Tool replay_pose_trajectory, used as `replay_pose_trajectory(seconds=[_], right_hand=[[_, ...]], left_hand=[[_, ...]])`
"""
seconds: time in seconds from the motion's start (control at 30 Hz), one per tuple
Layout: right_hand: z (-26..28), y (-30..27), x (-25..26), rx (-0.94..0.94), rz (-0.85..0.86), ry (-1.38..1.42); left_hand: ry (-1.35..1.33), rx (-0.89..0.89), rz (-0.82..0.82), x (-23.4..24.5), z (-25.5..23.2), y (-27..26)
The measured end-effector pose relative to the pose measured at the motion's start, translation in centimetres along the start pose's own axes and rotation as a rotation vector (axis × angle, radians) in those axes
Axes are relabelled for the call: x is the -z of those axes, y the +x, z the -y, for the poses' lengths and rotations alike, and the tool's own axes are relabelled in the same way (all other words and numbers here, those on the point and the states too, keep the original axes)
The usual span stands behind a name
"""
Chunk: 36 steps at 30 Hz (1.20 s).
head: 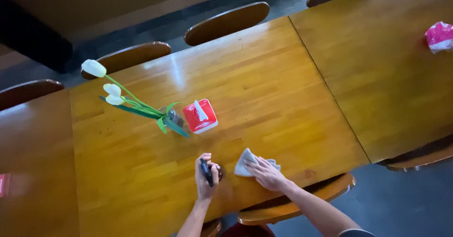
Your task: Wiping a long wooden table with a spray bottle and a cloth.
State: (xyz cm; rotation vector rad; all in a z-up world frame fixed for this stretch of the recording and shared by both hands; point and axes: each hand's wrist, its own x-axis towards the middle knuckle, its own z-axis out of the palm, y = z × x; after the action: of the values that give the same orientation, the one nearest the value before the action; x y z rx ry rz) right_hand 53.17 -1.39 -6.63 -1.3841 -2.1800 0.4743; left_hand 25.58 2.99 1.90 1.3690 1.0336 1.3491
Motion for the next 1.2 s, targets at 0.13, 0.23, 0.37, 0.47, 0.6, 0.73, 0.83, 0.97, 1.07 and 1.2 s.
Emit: replay_pose_trajectory(seconds=[0.13, 0.23, 0.37, 0.47, 0.6, 0.73, 0.83, 0.97, 1.07, 1.2], right_hand=[[-3.2, -3.5, 1.1, 0.122, 0.150, 0.054], [-1.8, -2.8, -0.1, -0.048, -0.004, -0.049], [2.6, -0.3, -6.4, -0.220, -0.112, -0.144], [8.2, 3.8, -11.2, -0.155, -0.030, -0.068], [14.9, 7.9, -16.3, -0.043, -0.009, -0.067], [17.3, 7.0, -17.7, 0.208, 0.179, 0.088], [18.7, 8.1, -14.6, 0.215, 0.346, 0.078], [21.3, 9.0, -15.8, -0.144, 0.201, -0.100], [22.2, 12.7, -24.1, -0.147, -0.150, -0.140], [29.3, 15.9, -29.6, -0.156, -0.139, -0.139]], left_hand=[[0.063, -0.024, -0.073, 3.5, -0.4, -1.9], [0.149, -0.009, -0.152, 6.3, -0.8, -3.5], [0.274, 0.018, -0.267, 9.7, -2.4, -5.2], [0.331, -0.011, -0.317, 12.5, -2.9, -6.7], [0.304, 0.041, -0.403, 16.4, -2.7, -8.4], [0.268, 0.012, -0.436, 21.3, -3.4, -9.8], [0.306, 0.018, -0.465, 25.8, -5.1, -10.7], [0.259, -0.033, -0.472, 32.9, -5.7, -12.1], [0.329, -0.032, -0.451, 38.0, -5.8, -12.5], [0.233, -0.050, -0.432, 42.7, -5.3, -11.3]])
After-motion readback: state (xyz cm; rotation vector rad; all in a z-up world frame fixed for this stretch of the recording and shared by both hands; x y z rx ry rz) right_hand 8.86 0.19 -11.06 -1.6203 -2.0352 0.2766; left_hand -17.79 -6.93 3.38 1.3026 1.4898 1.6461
